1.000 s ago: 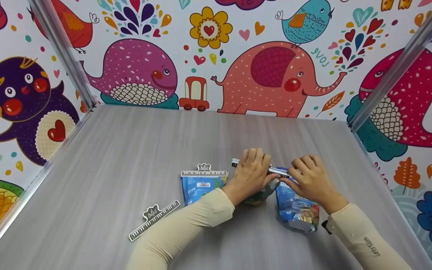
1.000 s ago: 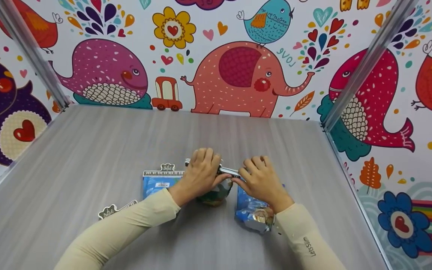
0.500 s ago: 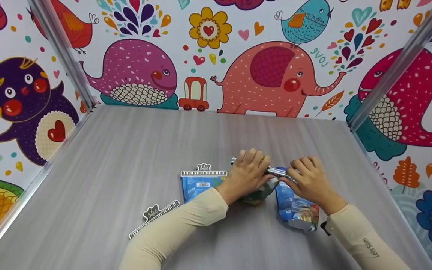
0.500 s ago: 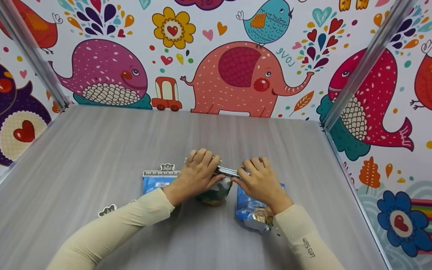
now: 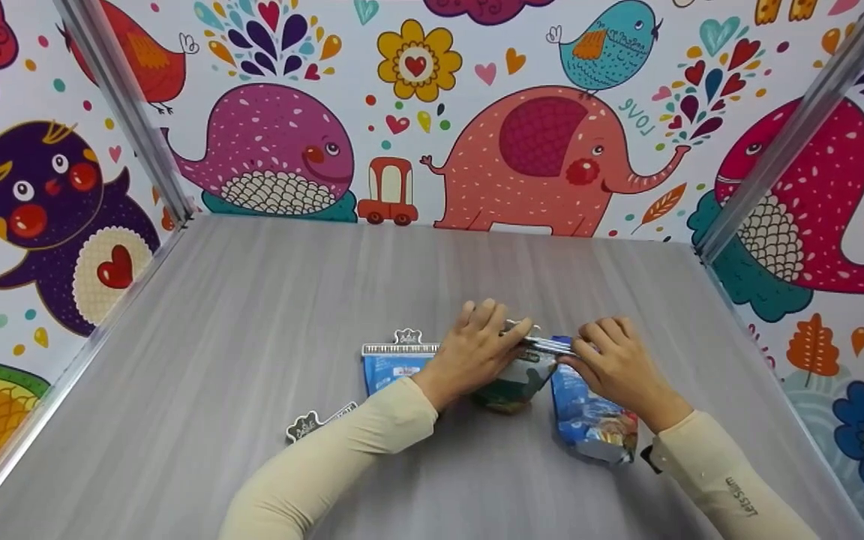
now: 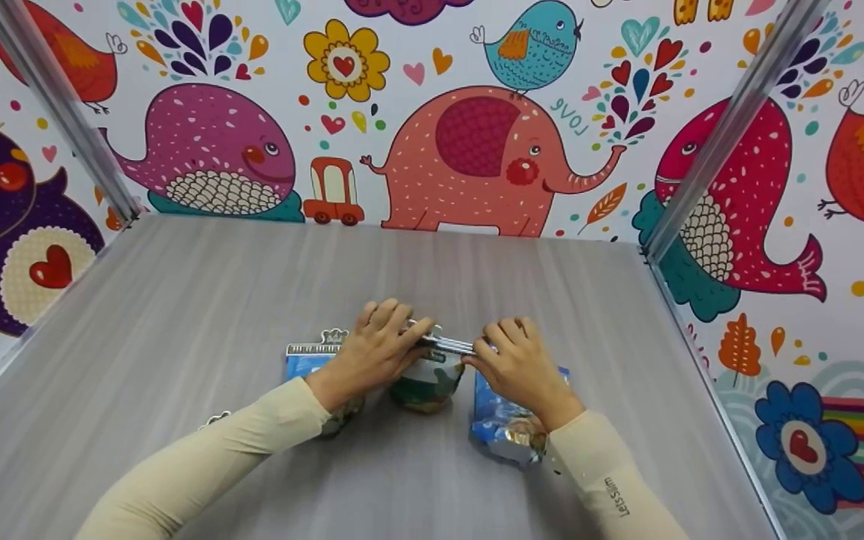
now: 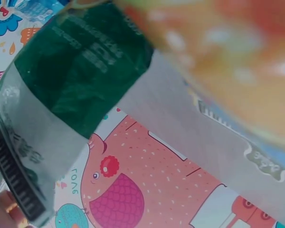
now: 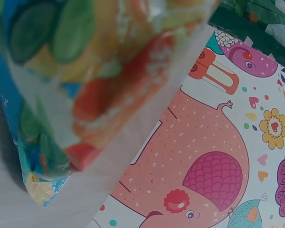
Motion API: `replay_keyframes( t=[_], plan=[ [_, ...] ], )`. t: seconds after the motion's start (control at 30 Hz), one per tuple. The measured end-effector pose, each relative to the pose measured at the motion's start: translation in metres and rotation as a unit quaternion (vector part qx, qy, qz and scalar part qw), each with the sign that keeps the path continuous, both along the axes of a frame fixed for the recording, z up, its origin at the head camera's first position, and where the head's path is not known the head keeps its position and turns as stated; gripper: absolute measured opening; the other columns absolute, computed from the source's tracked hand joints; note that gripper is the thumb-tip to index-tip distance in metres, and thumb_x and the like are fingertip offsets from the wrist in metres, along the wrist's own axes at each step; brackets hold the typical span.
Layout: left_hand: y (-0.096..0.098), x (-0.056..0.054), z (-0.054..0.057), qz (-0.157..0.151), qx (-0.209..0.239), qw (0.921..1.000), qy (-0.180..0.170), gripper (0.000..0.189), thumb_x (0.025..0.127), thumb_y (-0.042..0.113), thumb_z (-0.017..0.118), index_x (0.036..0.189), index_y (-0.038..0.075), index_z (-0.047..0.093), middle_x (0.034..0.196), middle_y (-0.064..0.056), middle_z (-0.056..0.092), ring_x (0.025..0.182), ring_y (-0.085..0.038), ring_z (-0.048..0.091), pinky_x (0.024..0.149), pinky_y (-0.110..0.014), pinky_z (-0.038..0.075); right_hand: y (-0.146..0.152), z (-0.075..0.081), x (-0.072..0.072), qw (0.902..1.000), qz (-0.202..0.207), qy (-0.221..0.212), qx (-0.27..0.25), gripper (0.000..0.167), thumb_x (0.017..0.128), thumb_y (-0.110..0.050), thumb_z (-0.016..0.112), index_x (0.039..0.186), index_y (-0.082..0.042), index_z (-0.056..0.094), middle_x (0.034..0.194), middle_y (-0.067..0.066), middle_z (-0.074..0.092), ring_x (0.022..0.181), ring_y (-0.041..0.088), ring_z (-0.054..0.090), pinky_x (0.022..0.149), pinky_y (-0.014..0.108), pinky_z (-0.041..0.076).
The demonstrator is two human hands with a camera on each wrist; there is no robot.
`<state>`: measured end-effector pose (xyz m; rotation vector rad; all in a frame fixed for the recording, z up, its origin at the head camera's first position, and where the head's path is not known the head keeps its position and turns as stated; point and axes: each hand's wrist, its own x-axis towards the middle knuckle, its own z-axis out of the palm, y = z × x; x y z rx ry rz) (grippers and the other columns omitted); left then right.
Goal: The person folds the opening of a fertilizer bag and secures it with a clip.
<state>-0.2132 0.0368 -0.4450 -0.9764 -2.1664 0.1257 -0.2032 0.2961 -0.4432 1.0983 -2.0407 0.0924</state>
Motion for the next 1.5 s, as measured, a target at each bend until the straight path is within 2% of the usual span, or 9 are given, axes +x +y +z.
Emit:
replay_keyframes(
  t=[0.17, 0.27, 0.43, 0.67, 0.9, 1.5],
  plan=[
    [-0.008, 0.0, -0.001, 0.006, -0.02, 0.9997, 0.01, 0.037, 0.107, 0.04, 0.038, 0.141, 0.026, 0.037, 0.118, -0.006, 0.047, 0.112, -0.024, 0.04, 0.093, -0.038, 0.032, 0.001, 0.0, -0.002, 1.0, -0.001, -0.005, 0.001, 0.042, 0.106, -0.04, 0.043, 0.091, -0.004, 0.06, 0.087, 0.011, 0.056, 0.079, 0.029, 0.052, 0.073, 0.046, 0.042],
    [-0.013, -0.001, 0.0, 0.013, -0.016, 0.9996, 0.02, 0.036, 0.108, 0.037, 0.038, 0.141, 0.024, 0.034, 0.118, -0.007, 0.047, 0.112, -0.024, 0.04, 0.092, -0.039, 0.032, 0.001, -0.001, -0.003, 1.0, -0.002, -0.007, 0.002, 0.043, 0.107, -0.039, 0.043, 0.091, -0.003, 0.059, 0.087, 0.011, 0.056, 0.079, 0.029, 0.052, 0.073, 0.045, 0.042],
    [-0.02, -0.004, 0.0, 0.013, 0.013, 0.9996, 0.022, 0.035, 0.107, 0.038, 0.04, 0.135, 0.018, 0.039, 0.112, -0.006, 0.048, 0.108, -0.024, 0.041, 0.091, -0.039, 0.032, 0.002, -0.001, -0.004, 0.9999, 0.001, -0.012, -0.001, 0.042, 0.106, -0.039, 0.043, 0.091, -0.004, 0.059, 0.087, 0.011, 0.055, 0.079, 0.029, 0.051, 0.072, 0.045, 0.042],
    [-0.032, -0.005, -0.002, 0.031, 0.001, 0.9994, 0.014, 0.035, 0.104, 0.039, 0.05, 0.131, 0.017, 0.048, 0.115, -0.006, 0.049, 0.112, -0.024, 0.04, 0.094, -0.039, 0.031, 0.001, 0.0, -0.004, 0.9999, 0.008, -0.012, -0.007, 0.041, 0.107, -0.038, 0.043, 0.092, -0.003, 0.06, 0.087, 0.011, 0.055, 0.08, 0.029, 0.052, 0.072, 0.044, 0.042],
    [-0.039, -0.007, -0.004, 0.037, -0.002, 0.9983, 0.045, 0.026, 0.101, 0.038, 0.056, 0.118, 0.019, 0.058, 0.111, -0.005, 0.052, 0.11, -0.023, 0.041, 0.093, -0.04, 0.031, 0.002, 0.001, -0.004, 0.9998, -0.002, -0.018, -0.004, 0.042, 0.107, -0.039, 0.042, 0.091, -0.004, 0.058, 0.086, 0.01, 0.054, 0.079, 0.028, 0.05, 0.071, 0.043, 0.042],
    [-0.047, -0.004, -0.004, -0.016, 0.024, 0.9995, 0.009, 0.017, 0.097, 0.033, 0.065, 0.104, 0.018, 0.062, 0.104, -0.005, 0.058, 0.101, -0.022, 0.043, 0.083, -0.037, 0.031, 0.003, -0.003, -0.004, 0.9997, -0.009, -0.022, -0.008, 0.04, 0.106, -0.04, 0.043, 0.092, -0.006, 0.059, 0.087, 0.009, 0.055, 0.079, 0.027, 0.051, 0.071, 0.043, 0.043]
  ],
)
